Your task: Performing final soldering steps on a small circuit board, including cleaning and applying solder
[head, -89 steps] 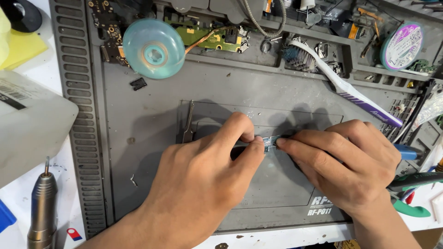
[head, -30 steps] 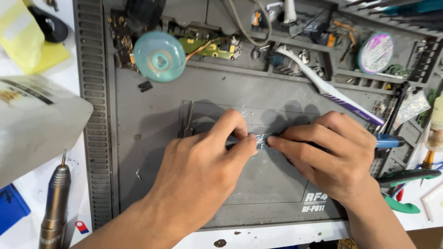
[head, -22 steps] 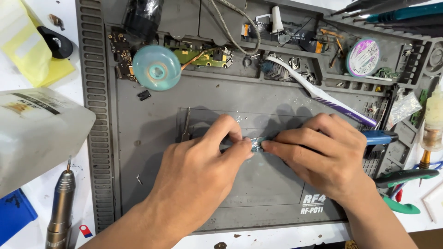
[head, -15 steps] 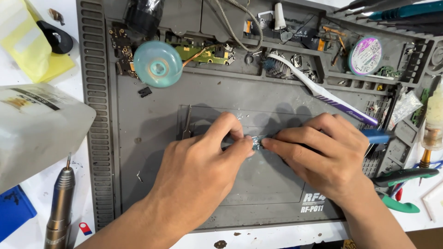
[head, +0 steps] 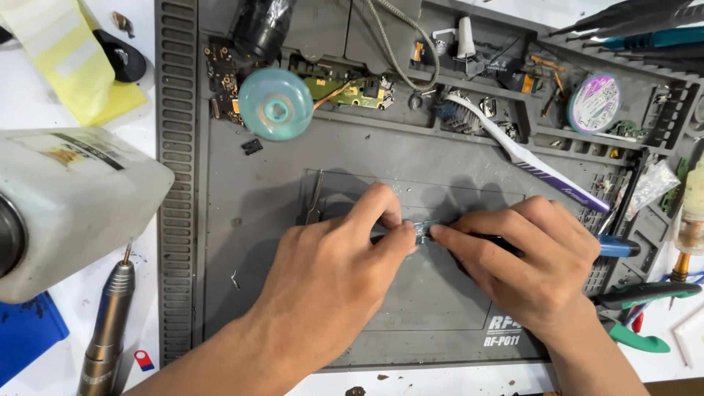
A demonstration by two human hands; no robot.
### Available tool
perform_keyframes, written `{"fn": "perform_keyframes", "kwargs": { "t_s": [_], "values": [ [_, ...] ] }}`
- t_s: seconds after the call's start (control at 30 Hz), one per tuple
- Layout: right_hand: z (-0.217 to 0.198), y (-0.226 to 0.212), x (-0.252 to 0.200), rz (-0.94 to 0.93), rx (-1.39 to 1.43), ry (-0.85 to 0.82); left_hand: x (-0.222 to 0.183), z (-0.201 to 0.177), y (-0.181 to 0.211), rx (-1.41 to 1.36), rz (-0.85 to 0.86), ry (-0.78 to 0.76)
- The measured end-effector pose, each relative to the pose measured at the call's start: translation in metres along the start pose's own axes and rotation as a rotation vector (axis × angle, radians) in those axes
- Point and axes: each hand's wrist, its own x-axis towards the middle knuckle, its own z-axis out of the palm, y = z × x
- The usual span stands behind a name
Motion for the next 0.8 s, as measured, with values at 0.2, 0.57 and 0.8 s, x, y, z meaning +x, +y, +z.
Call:
{"fn": "perform_keyframes", "kwargs": {
  "t_s": [0.2,0.57,0.8],
  "values": [
    [0.0008,-0.0029,-0.0017,-0.027,-0.046,0.010,-0.0002,-0.0022,-0.0004,-0.041,-0.024,-0.081],
    [0.0037,-0.0036,-0.0002,-0.039,-0.038,0.016,-0.0034,0.0007,-0.0032,0.009,0.001,-0.050],
    [0.0024,-0.0035,-0.0034,-0.046,-0.058,0.012,-0.0042,0.0020,-0.0028,-0.004,-0.001,-0.070]
  ]
}}
